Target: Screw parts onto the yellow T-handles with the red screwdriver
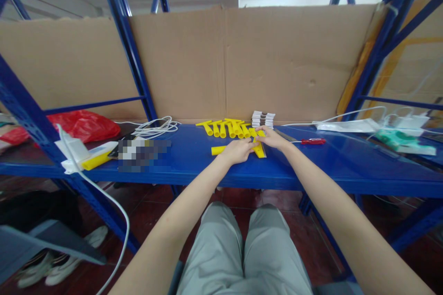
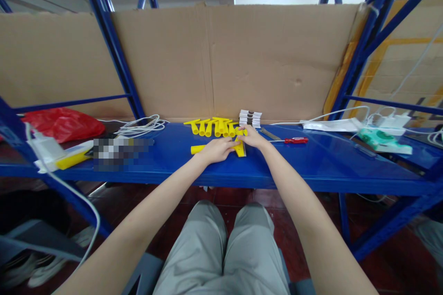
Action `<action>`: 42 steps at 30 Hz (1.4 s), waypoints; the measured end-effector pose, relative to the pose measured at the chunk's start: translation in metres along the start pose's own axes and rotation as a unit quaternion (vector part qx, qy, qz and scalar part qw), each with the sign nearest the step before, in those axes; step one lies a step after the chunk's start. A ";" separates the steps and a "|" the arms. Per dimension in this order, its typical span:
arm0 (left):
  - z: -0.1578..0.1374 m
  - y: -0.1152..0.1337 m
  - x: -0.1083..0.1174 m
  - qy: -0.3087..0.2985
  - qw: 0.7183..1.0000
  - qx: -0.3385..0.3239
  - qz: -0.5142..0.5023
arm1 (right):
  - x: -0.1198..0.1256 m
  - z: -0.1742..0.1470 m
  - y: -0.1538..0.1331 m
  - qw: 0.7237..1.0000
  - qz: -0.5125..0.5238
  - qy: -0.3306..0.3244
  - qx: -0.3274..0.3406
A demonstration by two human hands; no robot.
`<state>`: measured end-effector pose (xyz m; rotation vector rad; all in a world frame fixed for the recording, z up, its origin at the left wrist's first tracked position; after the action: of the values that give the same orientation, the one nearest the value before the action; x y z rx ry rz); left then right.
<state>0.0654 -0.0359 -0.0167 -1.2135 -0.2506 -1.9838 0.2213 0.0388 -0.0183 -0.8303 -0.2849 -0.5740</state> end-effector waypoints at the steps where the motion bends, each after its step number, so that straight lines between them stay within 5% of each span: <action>1: 0.000 0.000 0.000 0.001 1.000 0.005 -0.003 | 0.001 0.000 0.000 1.000 0.013 0.010 -0.018; 6: 0.000 -0.007 0.002 0.024 0.998 0.052 -0.016 | -0.001 -0.005 -0.003 0.983 0.129 -0.009 -0.129; 13: 0.000 -0.011 0.001 0.036 0.996 0.073 -0.019 | -0.011 -0.020 -0.015 0.913 0.280 -0.113 -0.274; 42: -0.001 -0.010 -0.002 -0.007 0.997 0.072 0.023 | -0.014 -0.025 -0.018 0.887 0.309 -0.166 -0.301</action>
<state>0.0582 -0.0287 -0.0171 -1.1321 -0.3645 -1.8845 0.1999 0.0159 -0.0299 -1.5512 -0.1315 0.1085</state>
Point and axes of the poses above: each hand's wrist, its own z-axis towards the middle knuckle, its own x-axis out of the back of the hand, y = z × x, the point moved 4 cm from there along z, towards the middle knuckle, and after that the axes turned 13 degrees about y, right-handed, at the moved point
